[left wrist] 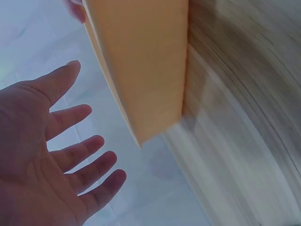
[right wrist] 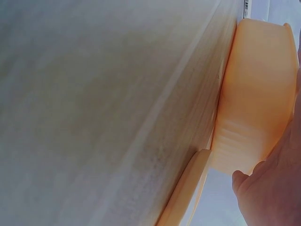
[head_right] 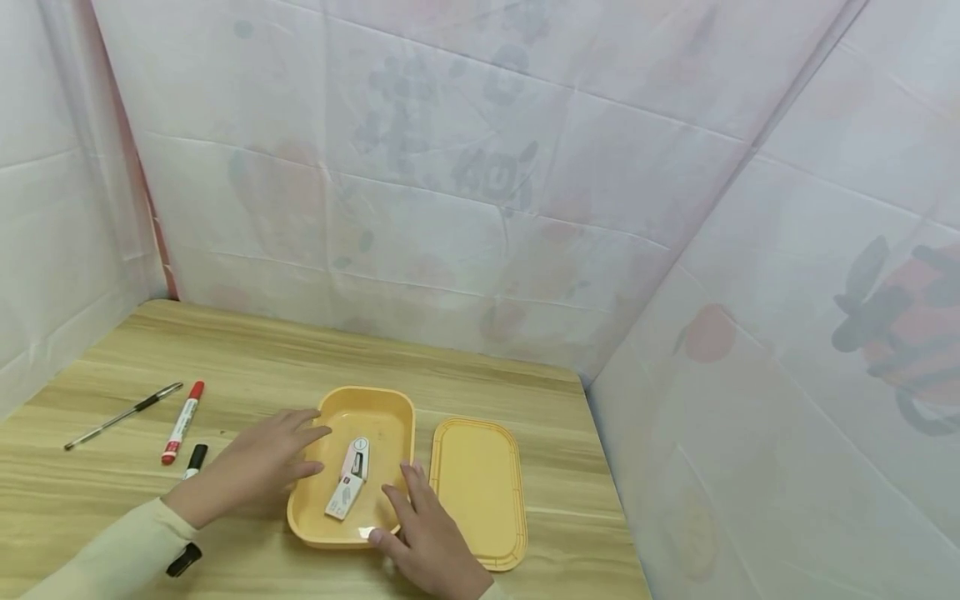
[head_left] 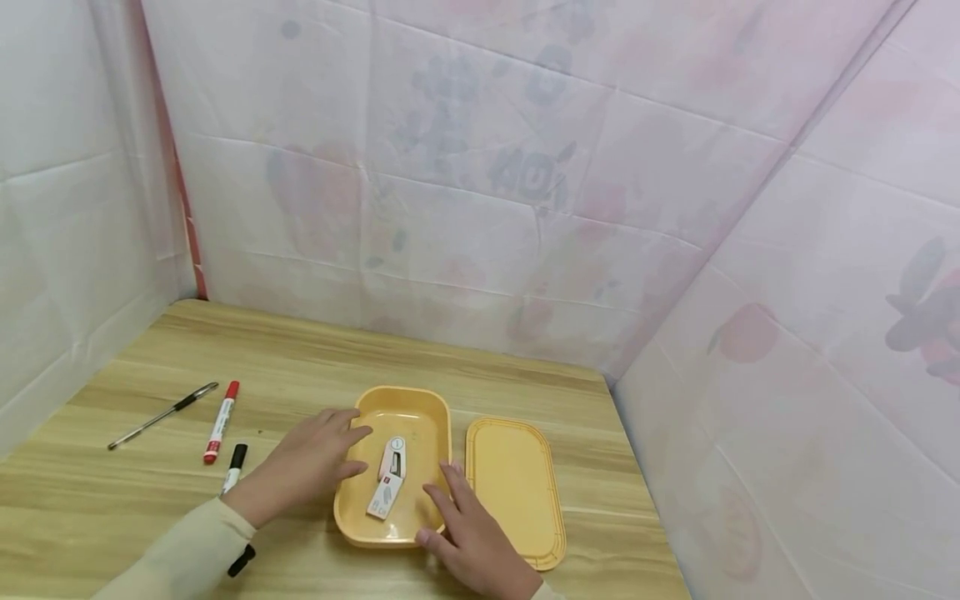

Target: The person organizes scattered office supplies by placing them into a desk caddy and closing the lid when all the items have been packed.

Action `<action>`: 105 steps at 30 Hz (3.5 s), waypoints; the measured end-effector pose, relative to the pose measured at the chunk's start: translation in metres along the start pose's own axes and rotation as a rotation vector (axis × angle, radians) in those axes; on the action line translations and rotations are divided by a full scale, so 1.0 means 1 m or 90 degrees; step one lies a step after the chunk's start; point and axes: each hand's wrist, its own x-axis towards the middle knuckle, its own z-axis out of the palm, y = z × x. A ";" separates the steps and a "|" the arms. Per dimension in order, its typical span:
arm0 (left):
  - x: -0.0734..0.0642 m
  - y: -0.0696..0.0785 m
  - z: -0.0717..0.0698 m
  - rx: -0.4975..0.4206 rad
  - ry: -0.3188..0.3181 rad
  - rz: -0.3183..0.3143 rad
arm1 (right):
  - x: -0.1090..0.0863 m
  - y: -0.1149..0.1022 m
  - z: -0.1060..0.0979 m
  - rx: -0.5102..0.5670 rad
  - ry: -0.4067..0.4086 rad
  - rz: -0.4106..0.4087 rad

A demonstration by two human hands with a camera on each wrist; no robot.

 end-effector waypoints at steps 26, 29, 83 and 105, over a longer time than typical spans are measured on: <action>-0.066 -0.066 0.008 -0.018 -0.001 -0.132 | -0.001 0.001 -0.001 0.005 -0.005 -0.001; -0.074 -0.070 0.009 -0.014 0.003 -0.134 | 0.000 0.001 0.000 0.010 -0.007 0.000; -0.092 -0.088 0.018 -0.047 0.058 -0.198 | 0.000 0.005 0.001 0.026 -0.002 0.001; -0.067 -0.062 -0.002 -0.059 0.097 -0.141 | 0.000 0.003 0.000 0.022 -0.011 0.012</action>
